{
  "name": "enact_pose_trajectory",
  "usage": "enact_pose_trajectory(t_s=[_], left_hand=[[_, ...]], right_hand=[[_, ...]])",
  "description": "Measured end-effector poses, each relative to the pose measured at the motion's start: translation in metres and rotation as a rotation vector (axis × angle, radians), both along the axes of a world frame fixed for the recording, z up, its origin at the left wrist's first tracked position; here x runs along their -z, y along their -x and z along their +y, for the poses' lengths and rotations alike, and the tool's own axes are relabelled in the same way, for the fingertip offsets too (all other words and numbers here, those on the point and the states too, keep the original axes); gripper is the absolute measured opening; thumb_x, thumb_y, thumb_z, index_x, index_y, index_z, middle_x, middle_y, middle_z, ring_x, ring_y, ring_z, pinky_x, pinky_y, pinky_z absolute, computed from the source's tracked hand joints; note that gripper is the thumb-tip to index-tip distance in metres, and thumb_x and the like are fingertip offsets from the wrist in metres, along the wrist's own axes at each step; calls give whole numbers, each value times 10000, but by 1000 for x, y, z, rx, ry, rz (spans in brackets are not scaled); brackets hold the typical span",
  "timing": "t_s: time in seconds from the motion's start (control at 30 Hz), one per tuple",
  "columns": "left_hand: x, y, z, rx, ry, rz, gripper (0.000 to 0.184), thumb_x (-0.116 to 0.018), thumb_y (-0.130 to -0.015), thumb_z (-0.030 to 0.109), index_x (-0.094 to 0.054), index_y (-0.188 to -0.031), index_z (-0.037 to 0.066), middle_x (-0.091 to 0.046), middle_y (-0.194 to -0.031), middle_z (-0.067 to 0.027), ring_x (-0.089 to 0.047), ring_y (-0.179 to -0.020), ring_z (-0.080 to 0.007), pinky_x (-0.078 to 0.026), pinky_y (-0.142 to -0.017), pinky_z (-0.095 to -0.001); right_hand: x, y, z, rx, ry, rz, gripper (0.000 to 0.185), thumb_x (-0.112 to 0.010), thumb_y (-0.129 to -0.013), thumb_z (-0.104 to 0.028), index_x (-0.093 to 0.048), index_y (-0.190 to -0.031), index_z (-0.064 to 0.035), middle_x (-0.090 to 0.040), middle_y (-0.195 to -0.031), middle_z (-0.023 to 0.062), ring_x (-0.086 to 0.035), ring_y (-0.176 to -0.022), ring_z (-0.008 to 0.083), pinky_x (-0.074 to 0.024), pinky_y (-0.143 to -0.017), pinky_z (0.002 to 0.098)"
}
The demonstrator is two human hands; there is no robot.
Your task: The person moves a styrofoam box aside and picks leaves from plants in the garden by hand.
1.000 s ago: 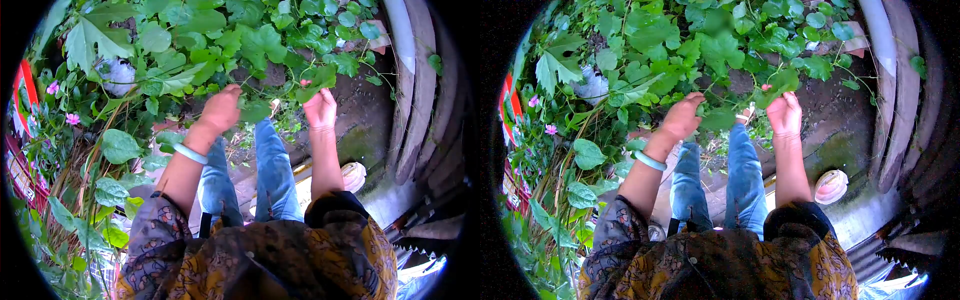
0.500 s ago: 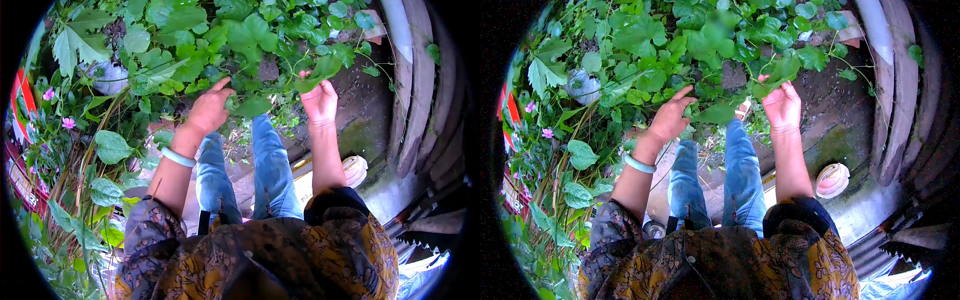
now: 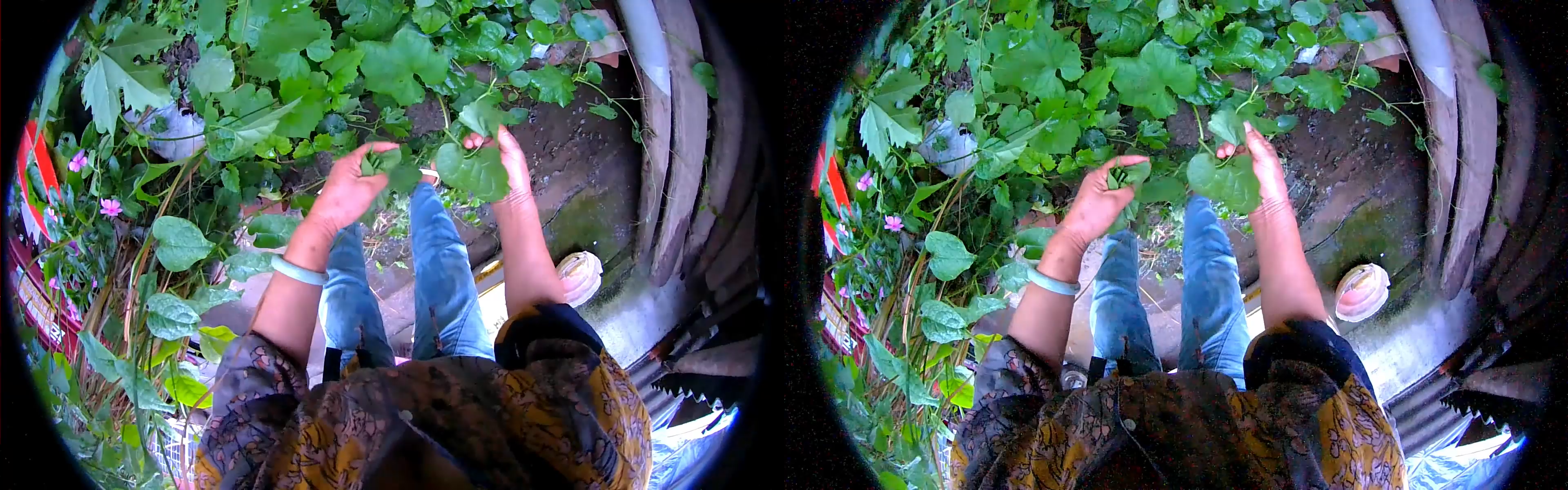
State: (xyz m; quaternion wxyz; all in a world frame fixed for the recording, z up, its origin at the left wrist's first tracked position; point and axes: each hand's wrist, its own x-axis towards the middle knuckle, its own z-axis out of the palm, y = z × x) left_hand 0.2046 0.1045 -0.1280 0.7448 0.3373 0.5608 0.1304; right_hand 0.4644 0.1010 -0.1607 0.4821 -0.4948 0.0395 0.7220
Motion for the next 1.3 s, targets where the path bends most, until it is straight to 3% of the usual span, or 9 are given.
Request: enact_pose_trajectory(t_s=[0.1, 0.37, 0.4, 0.6, 0.7, 0.83, 1.07, 1.23, 1.3], left_hand=[[7, -7, -19, -261, 188, -179, 390, -505, -793, -40, -584, -1160, 67, -655, -1050, -55, -590, -889, -94, -472, -796, -228], [27, -54, -12, -622, 473, -281, 359, -677, -805, 124, -542, -1083, -57, -638, -1000, -115, -618, -896, -189, -486, -810, -307], [26, -56, -8, -549, 464, -272, 320, -720, -793, 252, -632, -1017, 39, -655, -942, -52, -609, -807, -140, -463, -675, -262], [35, -69, -2, -485, 681, -376, 331, -734, -771, 294, -644, -1002, 75, -651, -939, -32, -572, -816, -129, -427, -682, -272], [33, -76, -9, -456, 685, -350, 286, -708, -784, 151, -628, -980, -41, -655, -952, -124, -626, -831, -200, -504, -777, -323], [51, -81, -26, -447, 682, -418, 278, -701, -793, 183, -643, -1016, 28, -655, -979, -65, -617, -819, -170, -490, -736, -291], [43, -90, -31, -559, 630, -379, 271, -663, -817, 112, -622, -1065, 10, -654, -1002, -73, -625, -890, -184, -496, -805, -305], [47, -81, -21, -546, 622, -442, 253, -604, -865, 149, -616, -1096, 47, -649, -1021, -73, -623, -896, -175, -495, -772, -290], [45, -77, -16, -597, 669, -468, 248, -588, -876, 183, -615, -1087, 56, -647, -939, -65, -619, -796, -167, -505, -687, -284]], right_hand=[[-5, 10, 0, -11, 119, -201, 211, -531, -928, -235, -580, -999, -43, -576, -721, 58, -582, -696, 174, -493, -671, 294], [9, 18, -14, 83, 43, 104, 264, -504, -928, -280, -563, -1015, -38, -569, -784, 78, -564, -795, 220, -484, -752, 353], [8, 19, -15, 108, 43, 128, 275, -499, -928, -292, -560, -1010, -37, -558, -786, 76, -552, -804, 222, -476, -760, 356], [6, 18, -20, 176, 25, 281, 235, -504, -911, -292, -534, -925, -59, -476, -729, 40, -489, -762, 201, -441, -732, 339], [8, 15, -30, 205, 43, 237, 185, -521, -897, -252, -525, -882, -68, -466, -706, 35, -477, -747, 194, -431, -723, 323], [2, 17, -41, 267, 71, 232, 153, -532, -892, -218, -535, -873, -66, -475, -699, 37, -477, -739, 193, -428, -721, 318], [-27, 25, -28, 306, 144, 19, 138, -510, -895, -181, -519, -821, -65, -453, -676, 28, -488, -743, 190, -421, -770, 322], [-14, 12, -50, 292, 38, 182, 165, -556, -887, -143, -576, -999, -25, -608, -856, 98, -576, -792, 229, -493, -824, 387], [-20, 17, -48, 258, 5, 225, 178, -558, -885, -131, -581, -1028, -27, -626, -926, 116, -593, -807, 228, -504, -830, 415]])
